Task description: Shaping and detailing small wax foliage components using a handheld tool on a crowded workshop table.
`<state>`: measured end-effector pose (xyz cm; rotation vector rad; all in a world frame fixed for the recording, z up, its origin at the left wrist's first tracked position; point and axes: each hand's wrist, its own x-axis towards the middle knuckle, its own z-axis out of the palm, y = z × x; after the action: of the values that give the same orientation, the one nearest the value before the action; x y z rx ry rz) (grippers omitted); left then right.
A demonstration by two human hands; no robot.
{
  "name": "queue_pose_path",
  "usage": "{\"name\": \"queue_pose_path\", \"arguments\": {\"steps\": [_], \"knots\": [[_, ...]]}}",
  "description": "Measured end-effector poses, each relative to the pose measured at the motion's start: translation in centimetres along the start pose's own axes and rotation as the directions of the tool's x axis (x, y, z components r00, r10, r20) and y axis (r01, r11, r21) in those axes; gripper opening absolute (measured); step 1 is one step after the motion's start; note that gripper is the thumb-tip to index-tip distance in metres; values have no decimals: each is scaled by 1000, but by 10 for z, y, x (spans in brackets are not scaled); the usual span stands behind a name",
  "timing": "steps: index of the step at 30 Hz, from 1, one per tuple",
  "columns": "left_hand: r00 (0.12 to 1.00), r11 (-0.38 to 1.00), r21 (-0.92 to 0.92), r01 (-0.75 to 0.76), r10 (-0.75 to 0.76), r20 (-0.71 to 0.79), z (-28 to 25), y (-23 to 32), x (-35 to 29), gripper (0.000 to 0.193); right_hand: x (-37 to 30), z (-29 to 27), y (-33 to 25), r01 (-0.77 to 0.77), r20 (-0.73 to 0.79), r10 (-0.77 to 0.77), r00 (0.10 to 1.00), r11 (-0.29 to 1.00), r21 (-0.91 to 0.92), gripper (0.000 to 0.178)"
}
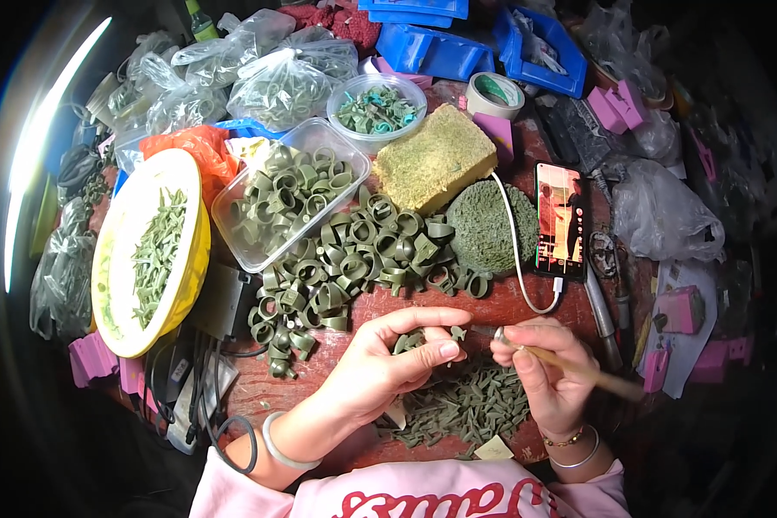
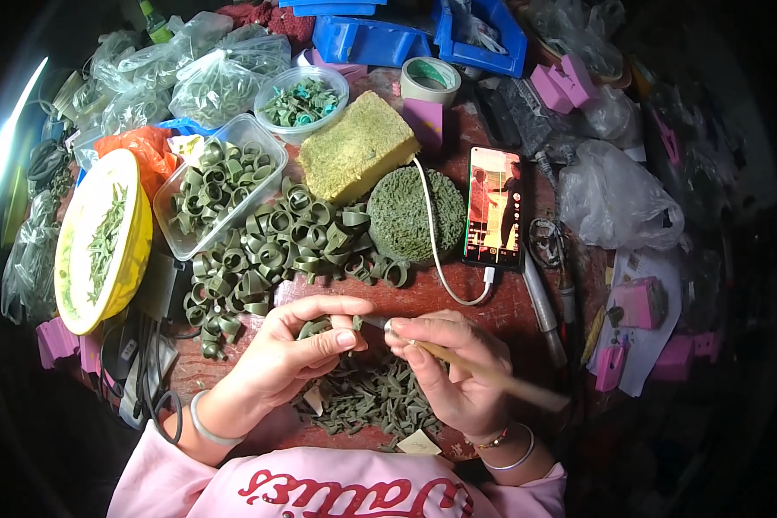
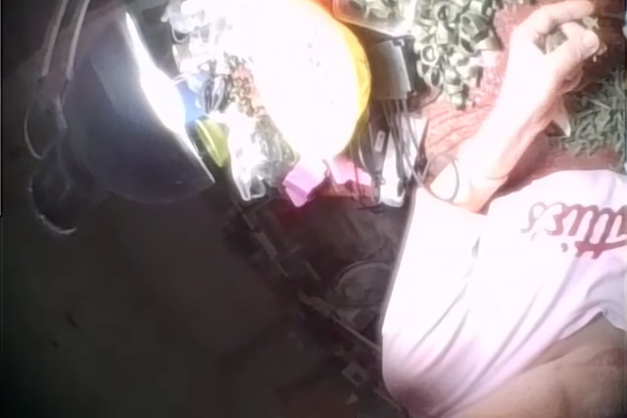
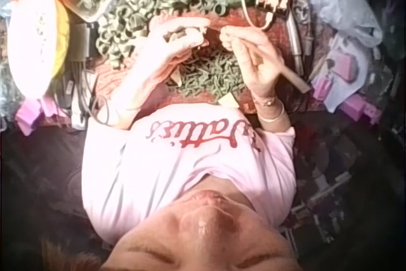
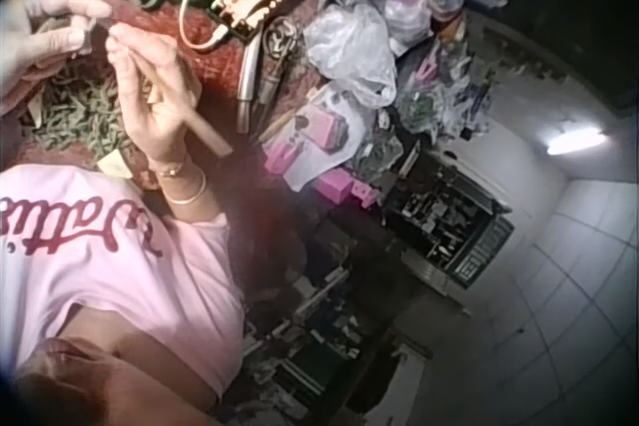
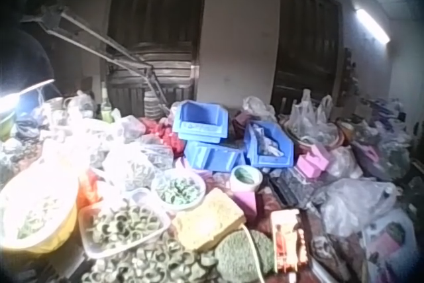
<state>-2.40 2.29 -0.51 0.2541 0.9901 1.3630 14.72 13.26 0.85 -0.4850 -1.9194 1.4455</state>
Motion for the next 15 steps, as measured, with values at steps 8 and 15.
{"name": "queue_pose_path", "arguments": {"steps": [8, 15], "knots": [[998, 986, 157, -59, 63, -20, 3, 1, -2, 30, 2, -1, 3, 57, 65, -56, 996, 998, -14, 15], [996, 978, 193, -84, 91, -25, 0, -1, -2, 28, 7, -1, 2, 122, 136, -107, 985, 987, -101, 16]]}}
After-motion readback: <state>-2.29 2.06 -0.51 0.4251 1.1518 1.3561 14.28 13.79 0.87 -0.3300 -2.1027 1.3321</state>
